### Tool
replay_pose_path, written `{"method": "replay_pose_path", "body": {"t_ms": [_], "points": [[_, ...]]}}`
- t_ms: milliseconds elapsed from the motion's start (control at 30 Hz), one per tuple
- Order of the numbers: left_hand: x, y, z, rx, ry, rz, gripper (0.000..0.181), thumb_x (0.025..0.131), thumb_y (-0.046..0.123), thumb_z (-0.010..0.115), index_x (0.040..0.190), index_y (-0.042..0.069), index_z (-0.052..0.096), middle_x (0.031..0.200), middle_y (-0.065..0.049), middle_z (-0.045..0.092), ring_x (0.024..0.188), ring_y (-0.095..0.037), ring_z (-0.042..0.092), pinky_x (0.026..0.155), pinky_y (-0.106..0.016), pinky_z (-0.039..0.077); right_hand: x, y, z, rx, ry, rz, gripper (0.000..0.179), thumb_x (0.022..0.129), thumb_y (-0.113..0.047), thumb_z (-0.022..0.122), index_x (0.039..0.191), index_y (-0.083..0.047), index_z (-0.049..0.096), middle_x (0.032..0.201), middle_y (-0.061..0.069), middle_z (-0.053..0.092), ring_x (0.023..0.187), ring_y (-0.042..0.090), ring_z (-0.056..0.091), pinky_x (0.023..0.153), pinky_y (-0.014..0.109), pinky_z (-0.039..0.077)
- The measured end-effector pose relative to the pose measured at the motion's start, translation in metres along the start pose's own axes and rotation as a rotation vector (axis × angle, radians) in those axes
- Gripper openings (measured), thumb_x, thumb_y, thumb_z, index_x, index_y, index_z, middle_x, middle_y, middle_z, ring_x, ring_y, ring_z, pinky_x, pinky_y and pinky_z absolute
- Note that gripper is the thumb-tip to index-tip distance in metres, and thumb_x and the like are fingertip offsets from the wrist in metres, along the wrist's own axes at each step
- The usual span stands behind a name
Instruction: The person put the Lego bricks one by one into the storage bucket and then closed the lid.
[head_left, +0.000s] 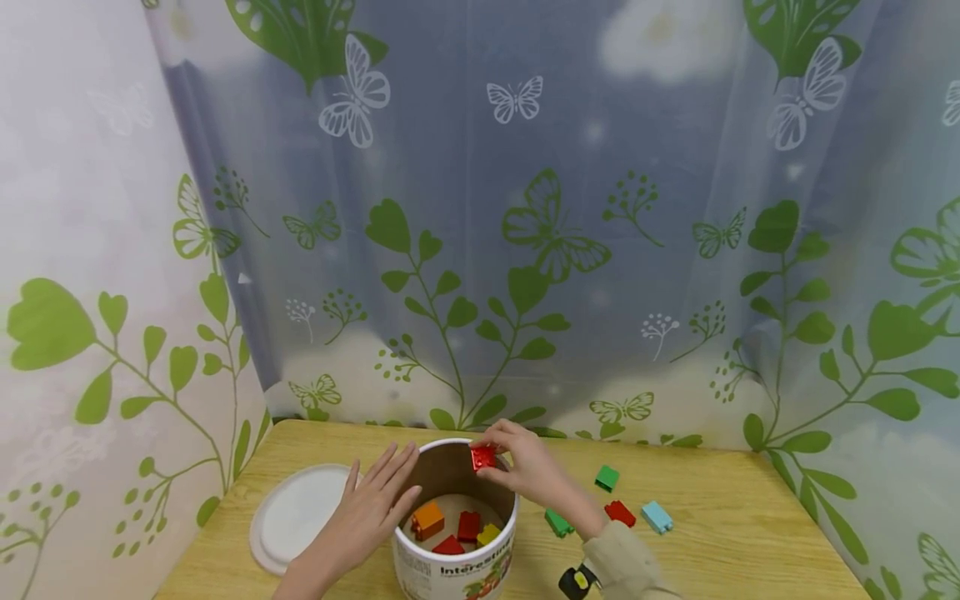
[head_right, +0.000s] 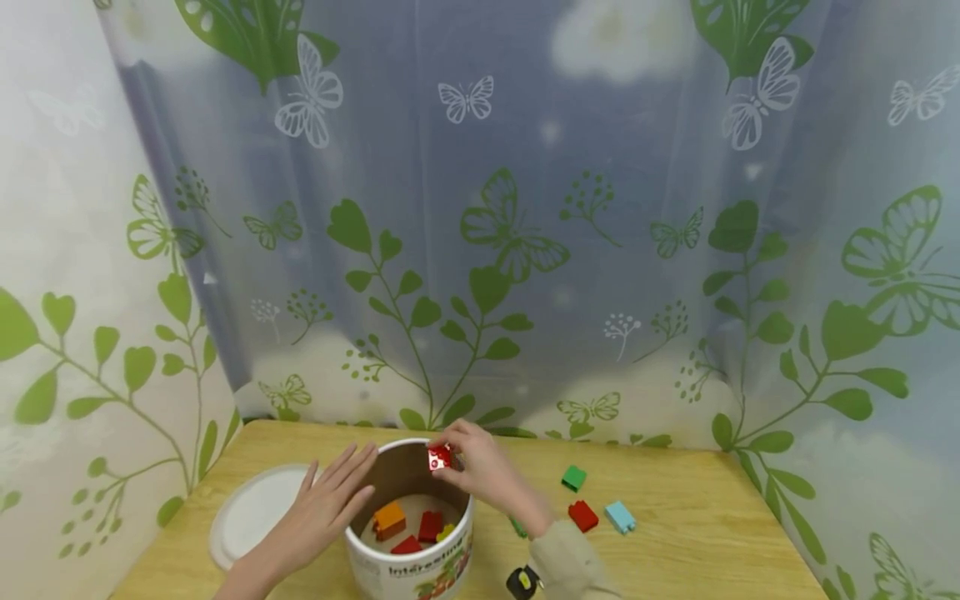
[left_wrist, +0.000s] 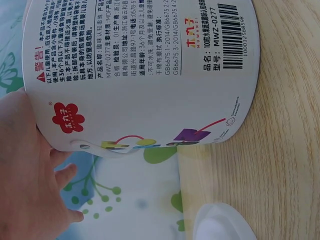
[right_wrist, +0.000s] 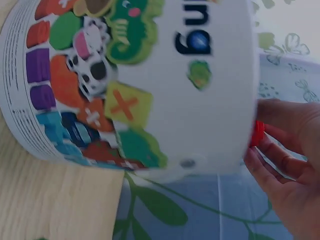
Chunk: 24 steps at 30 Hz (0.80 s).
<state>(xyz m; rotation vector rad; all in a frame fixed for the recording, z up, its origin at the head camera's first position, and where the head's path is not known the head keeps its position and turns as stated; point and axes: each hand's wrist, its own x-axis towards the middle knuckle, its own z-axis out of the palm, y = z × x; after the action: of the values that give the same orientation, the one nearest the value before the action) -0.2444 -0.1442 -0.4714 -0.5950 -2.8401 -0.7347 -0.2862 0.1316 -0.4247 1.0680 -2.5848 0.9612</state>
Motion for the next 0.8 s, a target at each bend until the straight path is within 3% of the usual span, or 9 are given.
{"method": "replay_pose_path", "body": {"t_ms": [167, 567, 800], "points": [[0.0, 0.001, -0.001, 0.004, -0.005, -0.004, 0.06, 0.108, 0.045, 0.044, 0.161, 0.02, 0.033, 0.166, 0.002, 0.029, 0.154, -0.027, 0.022, 0.118, -0.071, 0.002, 0.006, -0.003, 0.015, -0.075, -0.023, -0.023, 0.03, 0.088, -0.013, 0.081, 0.116, -0.01, 0.073, 0.109, 0.002, 0.062, 0.087, 0.014, 0.06, 0.074, 0.024, 0.053], [-0.001, 0.001, -0.002, -0.003, -0.02, -0.007, 0.062, 0.108, 0.05, 0.041, 0.161, 0.02, 0.032, 0.166, 0.002, 0.029, 0.155, -0.027, 0.021, 0.118, -0.071, 0.004, 0.011, -0.003, 0.038, -0.205, -0.06, -0.056, 0.03, 0.087, -0.014, 0.082, 0.115, -0.011, 0.072, 0.112, 0.004, 0.065, 0.098, 0.018, 0.065, 0.083, 0.029, 0.056], [-0.001, 0.001, -0.003, 0.001, -0.02, -0.003, 0.062, 0.108, 0.05, 0.04, 0.161, 0.02, 0.032, 0.166, 0.002, 0.029, 0.155, -0.027, 0.021, 0.118, -0.071, 0.004, 0.012, -0.005, 0.041, -0.223, -0.057, -0.062, 0.031, 0.086, -0.009, 0.082, 0.115, -0.009, 0.071, 0.113, 0.006, 0.066, 0.105, 0.024, 0.066, 0.089, 0.035, 0.057]]}}
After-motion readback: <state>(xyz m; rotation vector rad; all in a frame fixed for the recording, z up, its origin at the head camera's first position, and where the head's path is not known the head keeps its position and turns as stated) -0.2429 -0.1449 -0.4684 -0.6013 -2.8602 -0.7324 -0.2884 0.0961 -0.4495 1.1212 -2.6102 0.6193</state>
